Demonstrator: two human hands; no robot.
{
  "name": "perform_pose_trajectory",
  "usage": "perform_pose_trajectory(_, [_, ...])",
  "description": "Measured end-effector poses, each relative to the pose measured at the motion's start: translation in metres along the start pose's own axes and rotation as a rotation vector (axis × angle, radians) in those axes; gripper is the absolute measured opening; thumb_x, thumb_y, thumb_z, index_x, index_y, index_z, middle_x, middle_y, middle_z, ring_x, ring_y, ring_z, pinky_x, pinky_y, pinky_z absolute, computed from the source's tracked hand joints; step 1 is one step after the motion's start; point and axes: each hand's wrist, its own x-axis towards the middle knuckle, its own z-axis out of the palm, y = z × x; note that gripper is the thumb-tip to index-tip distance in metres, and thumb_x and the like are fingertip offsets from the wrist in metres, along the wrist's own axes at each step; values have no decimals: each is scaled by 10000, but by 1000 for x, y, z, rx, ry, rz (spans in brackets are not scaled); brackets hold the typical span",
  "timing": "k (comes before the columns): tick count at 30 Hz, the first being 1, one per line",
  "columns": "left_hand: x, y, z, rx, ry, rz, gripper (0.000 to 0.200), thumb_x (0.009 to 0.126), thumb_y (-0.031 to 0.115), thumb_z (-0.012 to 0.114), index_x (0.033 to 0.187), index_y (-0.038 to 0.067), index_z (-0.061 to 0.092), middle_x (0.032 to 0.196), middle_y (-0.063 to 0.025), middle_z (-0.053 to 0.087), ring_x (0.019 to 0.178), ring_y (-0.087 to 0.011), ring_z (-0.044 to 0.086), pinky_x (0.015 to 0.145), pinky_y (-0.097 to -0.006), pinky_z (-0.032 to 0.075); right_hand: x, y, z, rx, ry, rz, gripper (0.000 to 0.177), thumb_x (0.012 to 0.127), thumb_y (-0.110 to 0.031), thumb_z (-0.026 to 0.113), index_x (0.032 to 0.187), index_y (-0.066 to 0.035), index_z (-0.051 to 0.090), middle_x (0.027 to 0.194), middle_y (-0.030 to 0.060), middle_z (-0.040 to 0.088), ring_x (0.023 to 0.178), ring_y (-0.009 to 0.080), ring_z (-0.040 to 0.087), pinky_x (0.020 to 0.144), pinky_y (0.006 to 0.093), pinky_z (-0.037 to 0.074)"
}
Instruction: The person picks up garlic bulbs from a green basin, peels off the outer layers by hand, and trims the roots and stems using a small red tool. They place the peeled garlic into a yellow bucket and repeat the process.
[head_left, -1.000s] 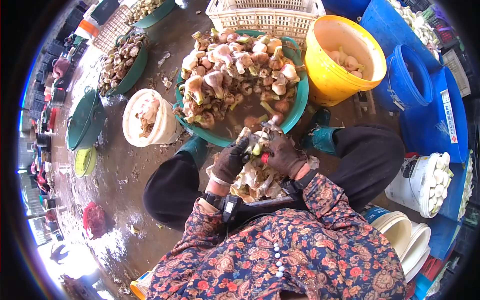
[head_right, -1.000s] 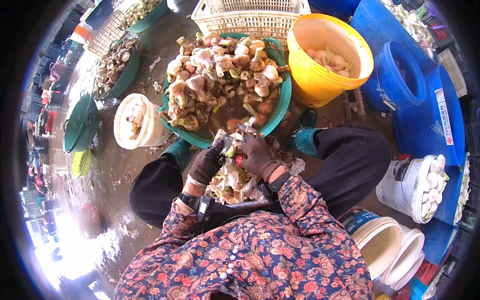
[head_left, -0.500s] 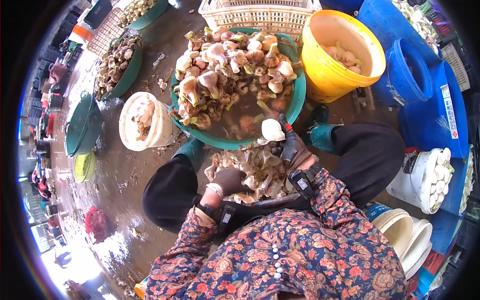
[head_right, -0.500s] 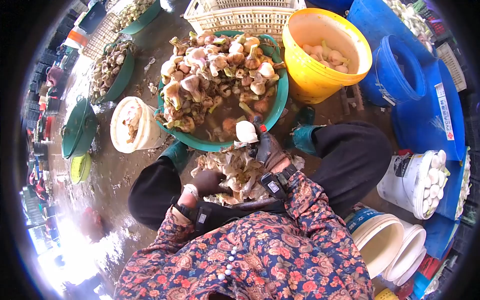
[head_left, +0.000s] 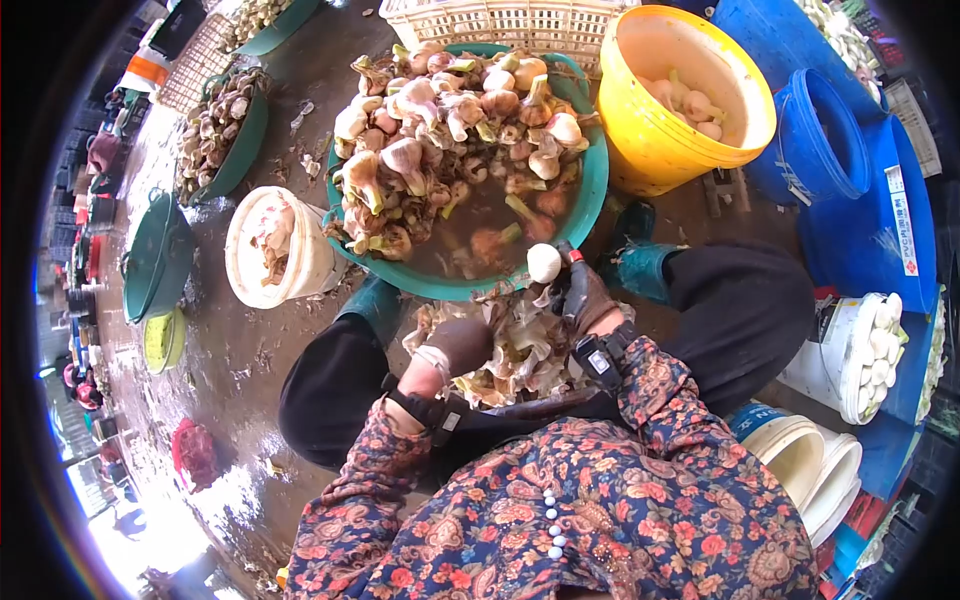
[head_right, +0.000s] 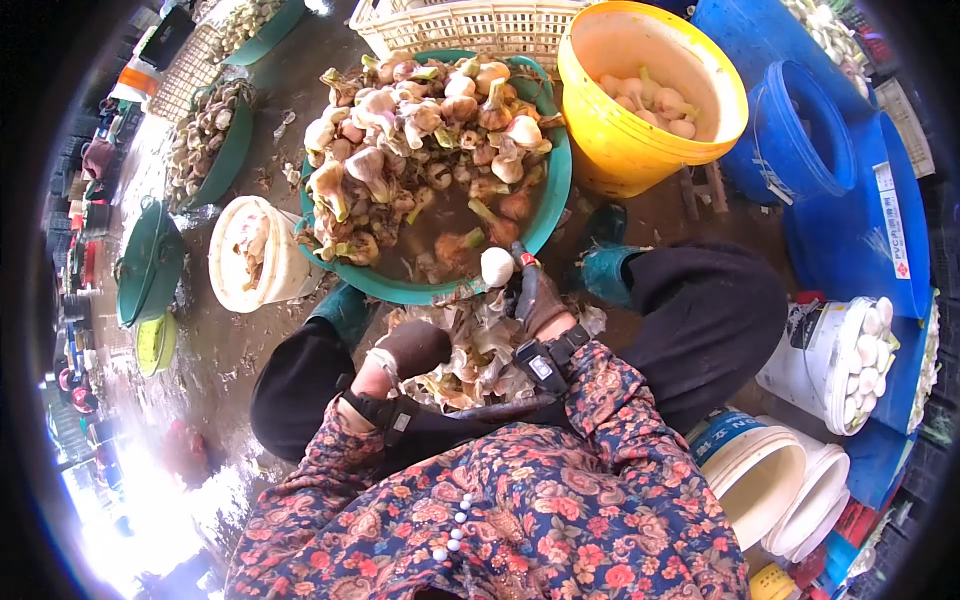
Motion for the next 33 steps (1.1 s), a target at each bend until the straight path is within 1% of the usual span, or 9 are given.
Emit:
perform_pose_trajectory(4, [22, -20, -24, -278, 226, -214, 397, 700, 258, 690, 1036, 60, 617, 1006, -200, 611, 948, -363, 576, 822, -397, 464, 1, -16, 8, -213, 68, 11, 360, 869, -444, 524, 946, -103, 607, 732, 36, 626, 615, 121, 589, 492, 257, 474])
perform_pose_trajectory(10, [141, -94, 22, -274, 296, 3, 672, 675, 269, 677, 1255, 36, 432, 1228, -211, 496, 1140, -363, 466, 944, -389, 388, -52, -148, 125, 159, -580, -311, 653, 862, -602, 415, 1094, -8, 556, 952, 111, 627, 869, 214, 601, 740, 352, 511])
perform_pose_trajectory(14, [135, -54, -13, -412, 144, 28, 643, 669, 148, 672, 1254, 28, 433, 1217, -154, 515, 1125, -255, 489, 954, -344, 394, -22, -114, 88, -586, -55, -522, 587, 866, -593, 428, 880, -45, 640, 717, 16, 630, 622, 169, 605, 537, 313, 474])
perform_pose_trajectory(15, [147, -79, 25, -1337, 97, 10, 585, 683, 90, 716, 1212, 17, 475, 1141, -104, 555, 1046, -180, 520, 899, -306, 432, 6, -86, 58, -866, 65, -715, 558, 851, -576, 477, 789, -42, 626, 656, 54, 603, 560, 193, 583, 527, 341, 464])
perform_pose_trajectory(16, [130, -61, 7, -1231, 118, -55, 579, 681, 104, 742, 1193, 8, 489, 1109, -89, 569, 1013, -162, 532, 875, -293, 445, 23, -62, 35, -1143, 191, -895, 546, 837, -559, 525, 697, -38, 611, 595, 91, 577, 499, 217, 561, 518, 369, 454])
perform_pose_trajectory(19, [94, -33, -13, -1048, 326, -6, 610, 646, 229, 802, 1130, -24, 532, 1026, -98, 601, 919, -158, 576, 820, -289, 470, -1, -29, 41, -1503, 354, -750, 527, 812, -533, 567, 692, -23, 630, 611, 158, 588, 574, 299, 600, 566, 408, 465])
perform_pose_trajectory(27, [26, 30, -38, -199, 602, 8, 596, 611, 312, 800, 1088, 34, 577, 958, -147, 595, 939, -298, 573, 810, -364, 470, -18, -13, 49, -1383, 131, -560, 382, 801, -421, 578, 791, -49, 663, 718, 201, 618, 716, 377, 613, 607, 452, 462])
perform_pose_trajectory(30, [15, 28, -35, -228, 648, 56, 597, 635, 308, 788, 1093, -2, 564, 961, -131, 616, 913, -244, 596, 792, -340, 479, -23, -13, 39, -1354, 35, -740, 362, 826, -369, 571, 772, -19, 652, 666, 162, 627, 654, 315, 625, 582, 421, 460])
perform_pose_trajectory(33, [3, 20, -36, -888, 422, 75, 590, 666, 233, 788, 1107, -64, 531, 972, -86, 618, 853, -130, 580, 777, -275, 479, -33, -20, 34, -828, -239, -307, 339, 847, -304, 568, 735, 8, 636, 607, 73, 608, 578, 186, 583, 534, 355, 439])
